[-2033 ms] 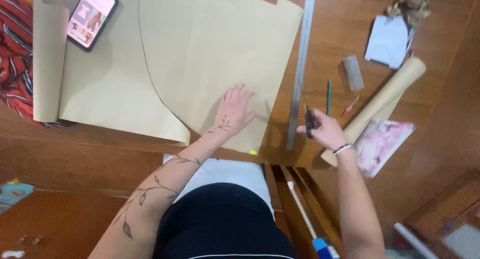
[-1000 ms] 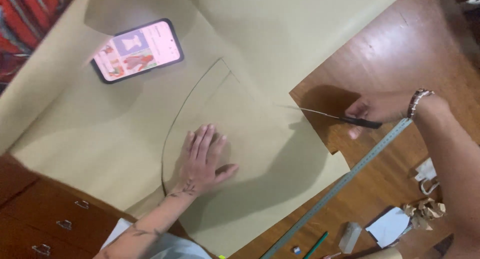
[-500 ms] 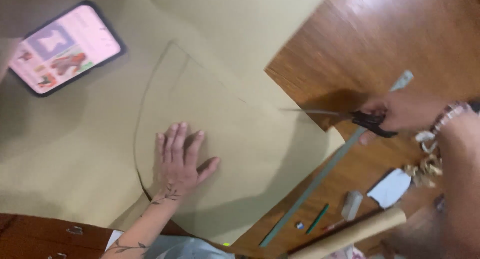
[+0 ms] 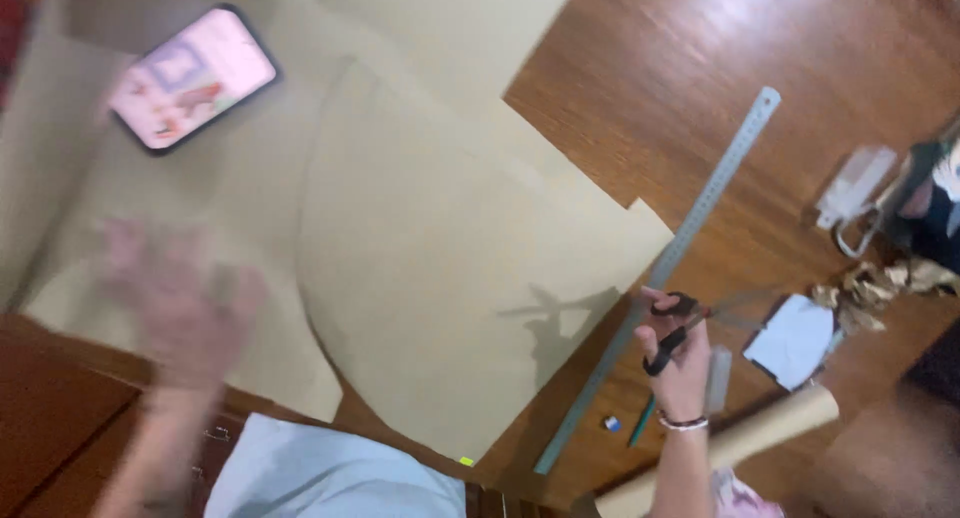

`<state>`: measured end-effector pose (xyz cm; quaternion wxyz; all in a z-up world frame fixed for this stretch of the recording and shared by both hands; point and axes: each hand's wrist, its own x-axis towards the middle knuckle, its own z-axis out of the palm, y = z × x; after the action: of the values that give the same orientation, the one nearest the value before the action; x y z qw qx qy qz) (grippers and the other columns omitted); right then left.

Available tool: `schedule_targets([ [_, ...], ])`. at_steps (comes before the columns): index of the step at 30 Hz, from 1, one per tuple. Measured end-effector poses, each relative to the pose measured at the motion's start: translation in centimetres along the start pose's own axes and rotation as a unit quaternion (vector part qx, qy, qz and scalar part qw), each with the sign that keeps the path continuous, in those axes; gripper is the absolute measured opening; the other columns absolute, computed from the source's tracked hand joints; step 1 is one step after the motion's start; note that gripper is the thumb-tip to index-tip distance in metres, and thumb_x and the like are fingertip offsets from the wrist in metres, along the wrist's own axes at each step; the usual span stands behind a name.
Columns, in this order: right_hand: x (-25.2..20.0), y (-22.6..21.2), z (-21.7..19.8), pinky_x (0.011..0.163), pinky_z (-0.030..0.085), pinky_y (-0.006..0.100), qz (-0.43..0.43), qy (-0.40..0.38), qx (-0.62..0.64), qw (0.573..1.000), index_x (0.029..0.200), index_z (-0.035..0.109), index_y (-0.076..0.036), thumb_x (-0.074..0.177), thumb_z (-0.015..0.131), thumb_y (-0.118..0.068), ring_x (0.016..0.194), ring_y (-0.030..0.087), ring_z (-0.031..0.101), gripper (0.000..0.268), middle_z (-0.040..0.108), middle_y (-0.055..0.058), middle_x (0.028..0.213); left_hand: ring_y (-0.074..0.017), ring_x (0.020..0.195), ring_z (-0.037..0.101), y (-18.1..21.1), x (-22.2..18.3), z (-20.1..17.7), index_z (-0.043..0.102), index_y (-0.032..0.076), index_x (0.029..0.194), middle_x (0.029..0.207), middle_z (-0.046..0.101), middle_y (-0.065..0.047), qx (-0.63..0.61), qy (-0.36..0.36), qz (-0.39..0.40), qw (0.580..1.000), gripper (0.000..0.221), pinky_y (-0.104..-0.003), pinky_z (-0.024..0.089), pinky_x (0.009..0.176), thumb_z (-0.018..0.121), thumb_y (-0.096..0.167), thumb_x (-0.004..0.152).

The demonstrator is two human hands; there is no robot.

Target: Cutting out additional pattern pieces from brown paper using scissors on a wooden table.

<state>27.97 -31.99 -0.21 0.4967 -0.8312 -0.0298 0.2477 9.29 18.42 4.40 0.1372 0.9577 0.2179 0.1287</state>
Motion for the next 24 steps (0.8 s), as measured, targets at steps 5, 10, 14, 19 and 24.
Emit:
schedule_targets([
  [5,9.5,3.0,4.7,0.116,0.048,0.056,0.100,0.067,0.783,0.610,0.114,0.070,-0.009,0.098,0.069,-0.022,0.124,0.030,0.054,0.021,0.059,0.010,0.110,-0.0456,0.120,0.050,-10.5,8.8,-5.8,0.059,-0.017,0.139,0.132,0.054,-0.033,0.045,-0.022,-0.009,0.999,0.054,-0.053,0.044,0.096,0.083,0.008,0.098],
  [10,23.7,-13.7,13.0,0.074,0.041,0.025,-0.202,0.176,0.249,0.931,0.102,0.049,-0.015,0.100,0.061,-0.012,0.083,0.010,0.050,0.012,0.053,-0.002,0.093,-0.0318,0.102,0.065,-11.6,15.7,-5.1,0.060,0.003,0.133,0.120,0.069,-0.015,-0.016,-0.223,-0.218,0.950,0.058,-0.046,0.052,0.084,0.077,0.039,0.091],
  [14,46.6,-5.2,11.5,0.073,0.061,0.029,-0.143,0.477,0.070,0.864,0.093,0.064,-0.008,0.074,0.076,-0.018,0.076,0.015,0.068,0.024,0.071,0.004,0.083,-0.0357,0.107,0.065,-11.0,14.5,-5.5,0.060,0.010,0.136,0.121,0.069,-0.016,-0.033,-0.225,-0.261,0.938,0.065,-0.046,0.049,0.088,0.076,0.036,0.079],
  [19,43.1,-19.8,16.5,0.031,0.042,0.036,0.052,0.405,0.367,0.836,0.082,0.045,-0.013,0.077,0.073,-0.002,0.045,0.019,0.065,0.030,0.060,0.010,0.063,-0.0448,0.107,0.064,-13.0,14.3,-4.9,0.049,0.013,0.139,0.119,0.067,-0.020,0.002,-0.315,-0.294,0.902,0.067,-0.054,0.050,0.090,0.070,0.037,0.081],
  [24,48.1,-10.6,14.2,0.034,0.018,0.031,0.127,0.334,0.232,0.905,0.063,0.054,-0.015,0.069,0.106,-0.017,0.040,0.008,0.052,0.053,0.057,-0.001,0.056,-0.0470,0.096,0.065,-15.6,13.2,-4.0,0.046,0.013,0.138,0.110,0.067,-0.022,0.002,-0.327,-0.260,0.908,0.061,-0.055,0.051,0.079,0.062,0.040,0.086],
])
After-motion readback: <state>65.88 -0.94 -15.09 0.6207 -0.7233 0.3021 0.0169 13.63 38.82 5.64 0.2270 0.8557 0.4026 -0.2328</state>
